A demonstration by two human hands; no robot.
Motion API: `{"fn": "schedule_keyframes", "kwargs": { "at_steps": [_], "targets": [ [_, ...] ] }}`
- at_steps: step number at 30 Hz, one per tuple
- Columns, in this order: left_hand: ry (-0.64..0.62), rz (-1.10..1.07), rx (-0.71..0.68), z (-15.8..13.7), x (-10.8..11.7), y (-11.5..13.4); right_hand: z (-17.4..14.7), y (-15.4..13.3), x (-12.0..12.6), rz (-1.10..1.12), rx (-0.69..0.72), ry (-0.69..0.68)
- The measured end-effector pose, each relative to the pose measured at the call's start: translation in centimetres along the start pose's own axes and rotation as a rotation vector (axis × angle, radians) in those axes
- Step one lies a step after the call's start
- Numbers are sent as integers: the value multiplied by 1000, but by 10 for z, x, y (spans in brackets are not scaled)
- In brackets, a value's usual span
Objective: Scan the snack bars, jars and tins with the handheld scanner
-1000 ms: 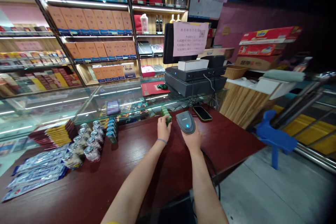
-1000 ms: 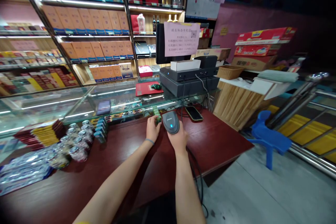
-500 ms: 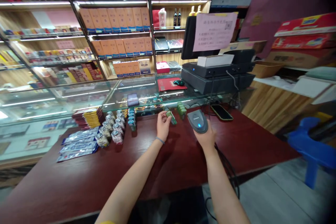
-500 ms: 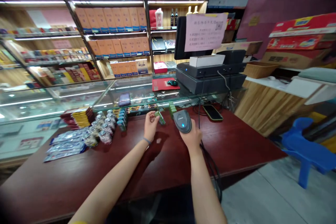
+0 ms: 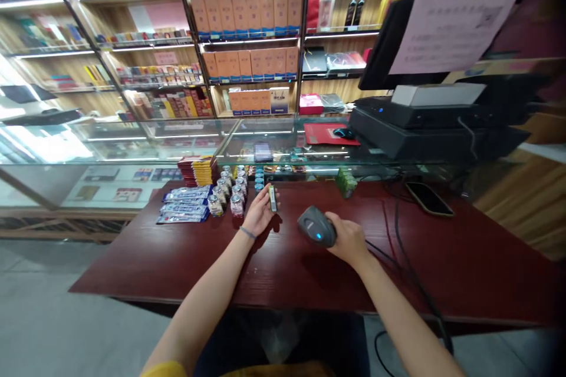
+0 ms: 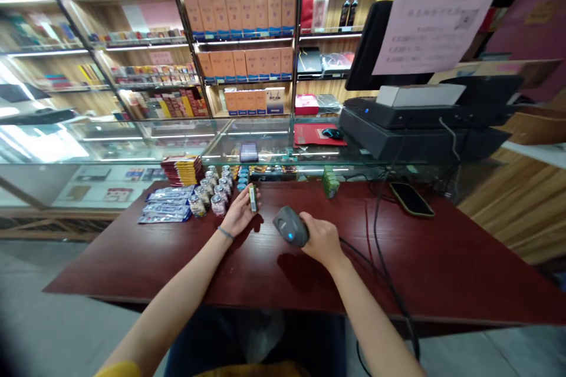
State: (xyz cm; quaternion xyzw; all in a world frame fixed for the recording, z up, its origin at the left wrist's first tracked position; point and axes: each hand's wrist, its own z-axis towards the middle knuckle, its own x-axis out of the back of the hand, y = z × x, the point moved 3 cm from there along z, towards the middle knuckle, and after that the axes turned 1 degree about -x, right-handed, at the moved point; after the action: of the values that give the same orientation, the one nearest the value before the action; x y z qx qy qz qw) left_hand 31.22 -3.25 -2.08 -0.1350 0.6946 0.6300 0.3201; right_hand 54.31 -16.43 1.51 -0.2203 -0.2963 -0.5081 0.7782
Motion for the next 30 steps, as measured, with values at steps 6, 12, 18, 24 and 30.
{"fn": "schedule_keyframes", "kwargs": {
  "at_steps": [6,12,18,24,30],
  "targets": [
    [27,6,0,1,5,-1,-2,-26,-14,35,154,-168],
    [-39,55,-62,4,9,-4,-1,-26,-15,74,132,-213],
    [-7,-8,-12,3,8,-6,1,-26,-10,72,150,-132],
    [-16,-91,0,-7,-6,-2,1,-18,-7,36,126,-79],
    [2,28,-100,-4,-15,-8,0,-11,-5,24,76,-35]
  ]
}}
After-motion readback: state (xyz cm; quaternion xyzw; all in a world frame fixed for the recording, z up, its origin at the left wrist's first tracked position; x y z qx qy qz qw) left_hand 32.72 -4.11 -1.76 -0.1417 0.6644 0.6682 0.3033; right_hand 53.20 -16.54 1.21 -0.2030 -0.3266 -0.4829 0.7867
